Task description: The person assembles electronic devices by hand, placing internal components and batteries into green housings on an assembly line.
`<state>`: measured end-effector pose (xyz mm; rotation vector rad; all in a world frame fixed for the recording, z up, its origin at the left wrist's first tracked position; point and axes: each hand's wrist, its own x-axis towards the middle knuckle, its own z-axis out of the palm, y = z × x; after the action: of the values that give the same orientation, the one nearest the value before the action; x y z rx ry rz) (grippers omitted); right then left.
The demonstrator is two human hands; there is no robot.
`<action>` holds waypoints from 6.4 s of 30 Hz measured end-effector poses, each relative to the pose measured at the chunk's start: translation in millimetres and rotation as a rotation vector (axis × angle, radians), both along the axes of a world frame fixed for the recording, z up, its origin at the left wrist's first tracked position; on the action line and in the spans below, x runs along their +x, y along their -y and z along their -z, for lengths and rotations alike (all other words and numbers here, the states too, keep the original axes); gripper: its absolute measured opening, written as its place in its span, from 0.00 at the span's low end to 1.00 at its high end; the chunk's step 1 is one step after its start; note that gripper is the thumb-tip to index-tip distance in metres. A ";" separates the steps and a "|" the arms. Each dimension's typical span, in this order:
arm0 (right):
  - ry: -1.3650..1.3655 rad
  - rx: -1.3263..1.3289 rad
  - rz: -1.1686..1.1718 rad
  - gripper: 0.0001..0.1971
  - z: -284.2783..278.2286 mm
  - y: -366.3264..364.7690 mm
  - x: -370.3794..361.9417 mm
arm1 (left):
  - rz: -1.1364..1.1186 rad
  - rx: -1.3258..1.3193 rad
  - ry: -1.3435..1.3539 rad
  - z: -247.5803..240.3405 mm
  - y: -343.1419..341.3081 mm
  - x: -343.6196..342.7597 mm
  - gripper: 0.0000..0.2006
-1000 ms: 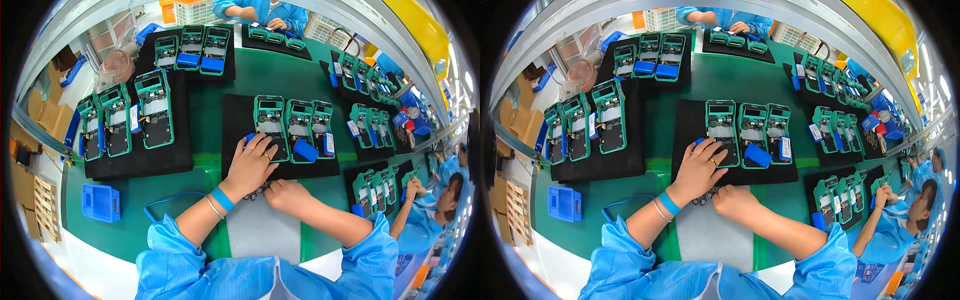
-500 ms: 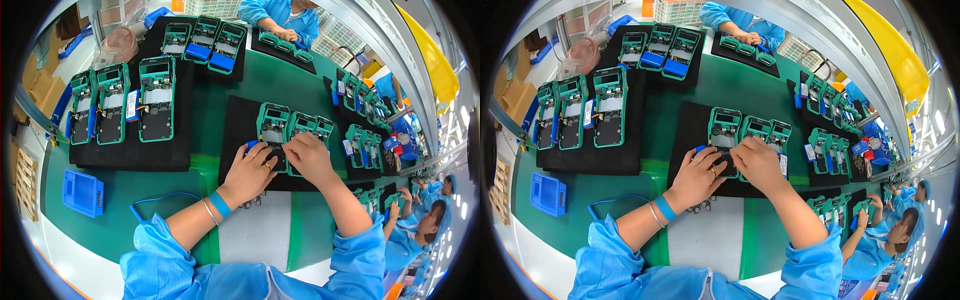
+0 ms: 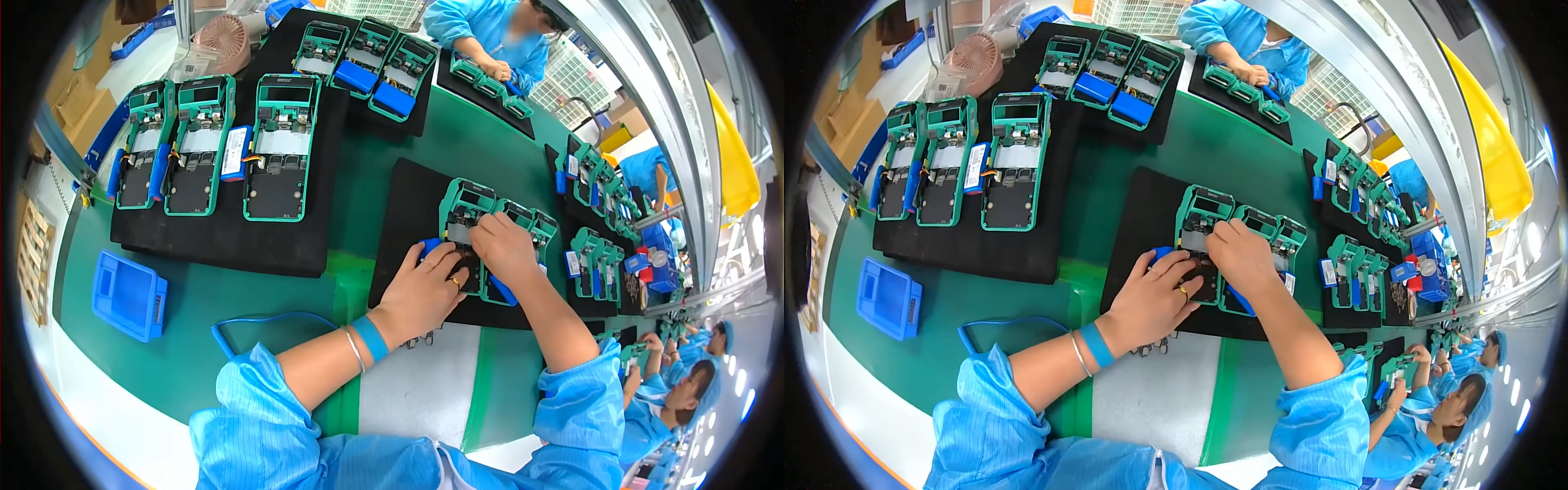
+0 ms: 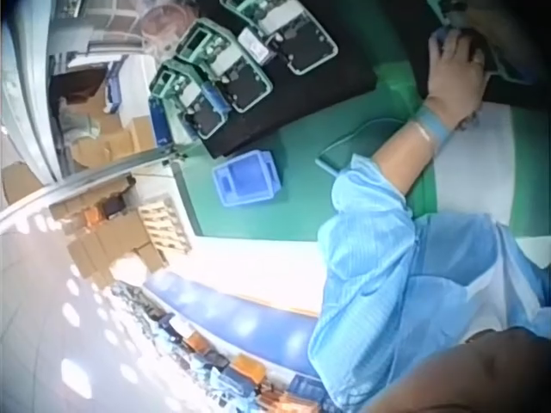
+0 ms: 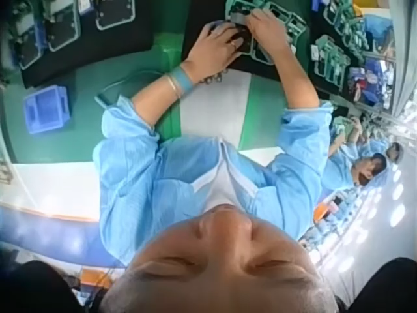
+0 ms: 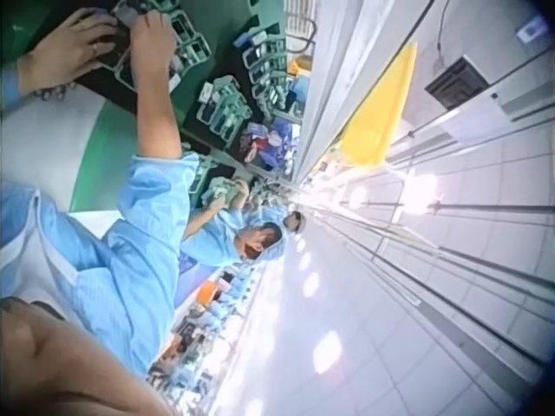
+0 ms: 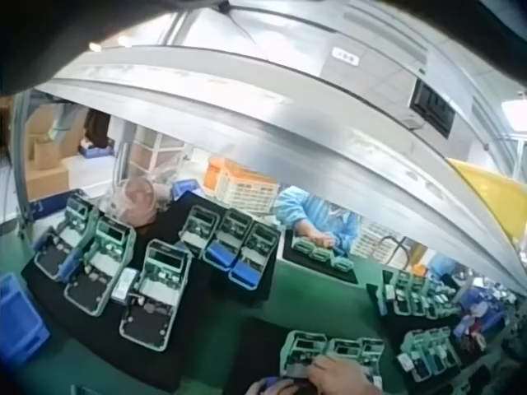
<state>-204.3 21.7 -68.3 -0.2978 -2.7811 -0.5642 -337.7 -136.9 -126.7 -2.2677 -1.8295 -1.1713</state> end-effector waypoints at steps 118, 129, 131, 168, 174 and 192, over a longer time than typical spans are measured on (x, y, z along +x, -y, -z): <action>0.003 0.019 0.341 0.07 19.1 -1.8 73.8 | 0.212 -0.105 -0.156 -10.0 -51.8 28.8 0.32; 0.026 -0.010 0.381 0.07 -2.7 -11.0 63.3 | 0.218 -0.132 -0.204 -11.4 -51.8 30.0 0.32; 0.081 0.063 0.425 0.07 -0.5 -14.4 63.3 | 0.225 -0.141 -0.215 -14.2 -51.9 30.7 0.32; -0.018 -0.469 0.354 0.08 46.6 177.4 64.3 | 0.388 -0.330 -0.398 -63.0 -124.6 120.8 0.32; 0.069 -0.490 0.345 0.06 36.3 171.4 65.1 | 0.410 -0.265 -0.034 -63.1 -124.0 108.5 0.22; -1.143 -1.119 0.664 0.05 -17.1 59.4 199.6 | 0.362 -0.028 -0.558 -28.6 -122.5 151.2 0.18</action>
<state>-4.6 -37.7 -51.2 -1.2691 -1.5169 0.8774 -186.5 -14.4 -98.1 -2.6500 -1.2749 -0.4389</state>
